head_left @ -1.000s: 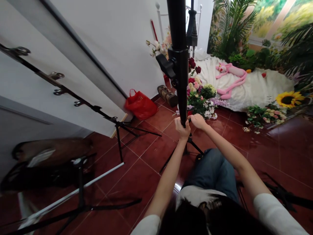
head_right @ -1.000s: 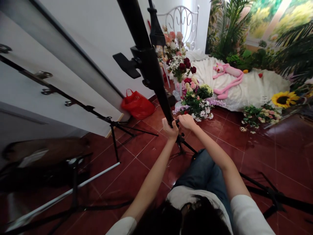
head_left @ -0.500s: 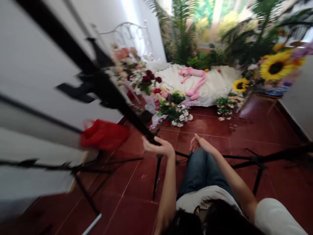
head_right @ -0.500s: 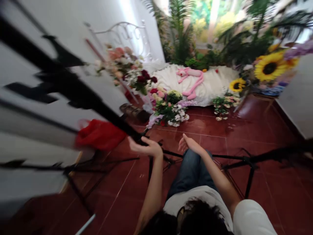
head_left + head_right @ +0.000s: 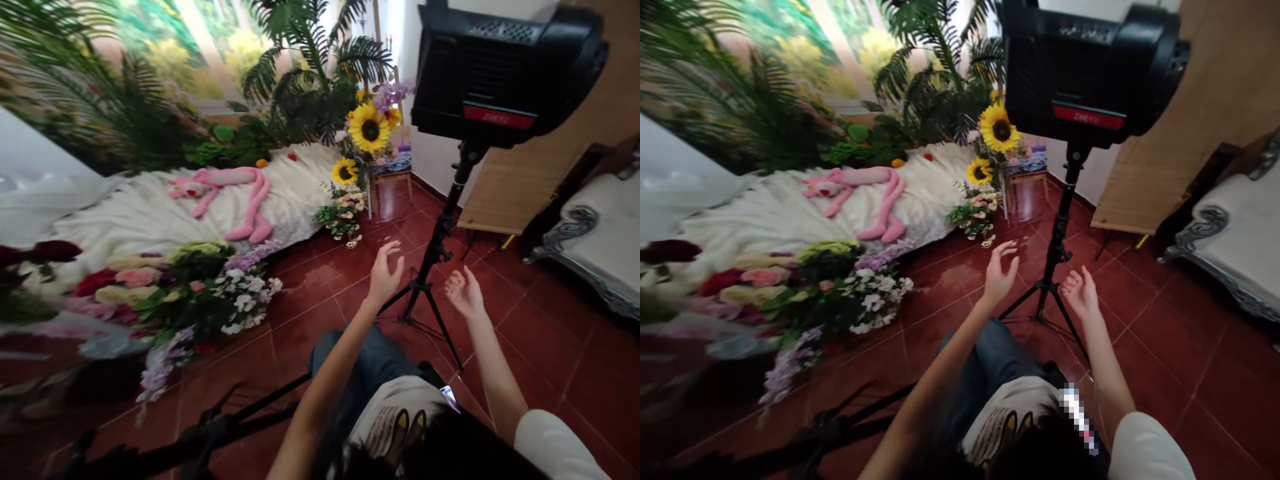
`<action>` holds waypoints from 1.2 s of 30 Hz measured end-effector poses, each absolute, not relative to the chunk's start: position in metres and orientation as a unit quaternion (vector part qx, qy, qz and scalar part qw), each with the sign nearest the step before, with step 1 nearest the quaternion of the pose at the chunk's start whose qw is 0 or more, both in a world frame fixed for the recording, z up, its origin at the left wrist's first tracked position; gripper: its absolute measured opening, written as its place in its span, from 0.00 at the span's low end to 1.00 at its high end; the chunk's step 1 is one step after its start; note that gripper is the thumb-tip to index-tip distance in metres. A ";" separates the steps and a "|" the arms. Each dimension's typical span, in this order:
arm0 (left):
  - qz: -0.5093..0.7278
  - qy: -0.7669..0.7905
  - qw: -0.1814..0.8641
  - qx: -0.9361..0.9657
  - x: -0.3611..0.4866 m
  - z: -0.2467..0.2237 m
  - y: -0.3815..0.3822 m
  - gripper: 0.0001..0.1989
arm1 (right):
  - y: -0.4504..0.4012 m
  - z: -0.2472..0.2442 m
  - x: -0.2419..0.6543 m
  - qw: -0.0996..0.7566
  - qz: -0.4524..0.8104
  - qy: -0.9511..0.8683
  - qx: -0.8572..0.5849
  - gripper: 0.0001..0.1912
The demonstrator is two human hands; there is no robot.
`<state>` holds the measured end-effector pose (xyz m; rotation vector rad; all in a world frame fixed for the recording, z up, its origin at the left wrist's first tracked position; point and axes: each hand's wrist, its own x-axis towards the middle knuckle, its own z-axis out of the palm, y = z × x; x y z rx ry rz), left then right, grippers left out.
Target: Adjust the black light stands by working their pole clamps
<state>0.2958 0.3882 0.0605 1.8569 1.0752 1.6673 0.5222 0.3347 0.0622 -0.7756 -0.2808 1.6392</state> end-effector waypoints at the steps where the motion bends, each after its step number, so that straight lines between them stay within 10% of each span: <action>1: 0.581 0.360 0.243 0.689 0.315 0.065 0.404 0.22 | 0.334 0.065 0.529 0.614 0.729 -0.086 -0.289 0.19; 8: 0.521 0.363 0.440 0.635 0.421 0.060 0.464 0.19 | 0.353 0.068 0.531 0.537 0.819 -0.057 -0.193 0.13; 20: 0.538 0.389 0.412 0.625 0.433 0.054 0.468 0.14 | 0.388 0.071 0.540 0.568 0.719 -0.257 -0.308 0.16; 36: 0.548 0.390 0.400 0.622 0.439 0.050 0.474 0.12 | 0.389 0.074 0.514 0.532 0.752 0.297 0.252 0.23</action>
